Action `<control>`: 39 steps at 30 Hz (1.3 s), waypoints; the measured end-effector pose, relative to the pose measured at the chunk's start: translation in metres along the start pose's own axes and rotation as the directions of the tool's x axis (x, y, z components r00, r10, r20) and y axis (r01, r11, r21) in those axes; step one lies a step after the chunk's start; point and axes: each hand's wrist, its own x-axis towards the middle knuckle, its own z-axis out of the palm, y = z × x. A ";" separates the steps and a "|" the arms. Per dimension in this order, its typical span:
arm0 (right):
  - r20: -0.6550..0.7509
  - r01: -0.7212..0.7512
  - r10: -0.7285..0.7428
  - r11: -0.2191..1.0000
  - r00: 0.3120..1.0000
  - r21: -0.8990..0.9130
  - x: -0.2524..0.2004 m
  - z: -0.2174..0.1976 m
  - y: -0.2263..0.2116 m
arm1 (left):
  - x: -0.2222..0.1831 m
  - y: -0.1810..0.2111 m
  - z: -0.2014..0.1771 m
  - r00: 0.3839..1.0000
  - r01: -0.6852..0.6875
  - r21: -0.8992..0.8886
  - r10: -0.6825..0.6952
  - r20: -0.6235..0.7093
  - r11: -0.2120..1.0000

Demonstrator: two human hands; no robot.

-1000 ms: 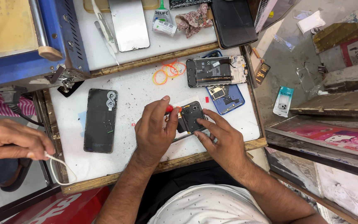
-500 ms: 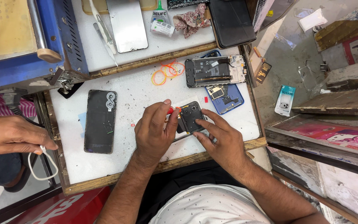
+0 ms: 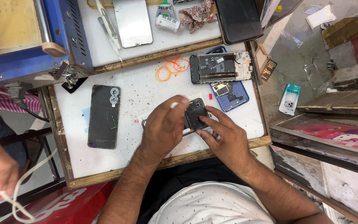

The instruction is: The person applies adhesive from a red tube to the internal frame of a disassembled smartphone. They repeatedly squeeze the tube, wipe the tip, and apply small amounts of adhesive to specific areas inside the phone chassis.

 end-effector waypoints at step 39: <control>0.026 0.028 -0.026 0.996 0.999 -0.081 -0.004 0.000 -0.009 | 0.015 0.010 -0.011 0.975 0.202 -0.100 -0.189 0.120 0.974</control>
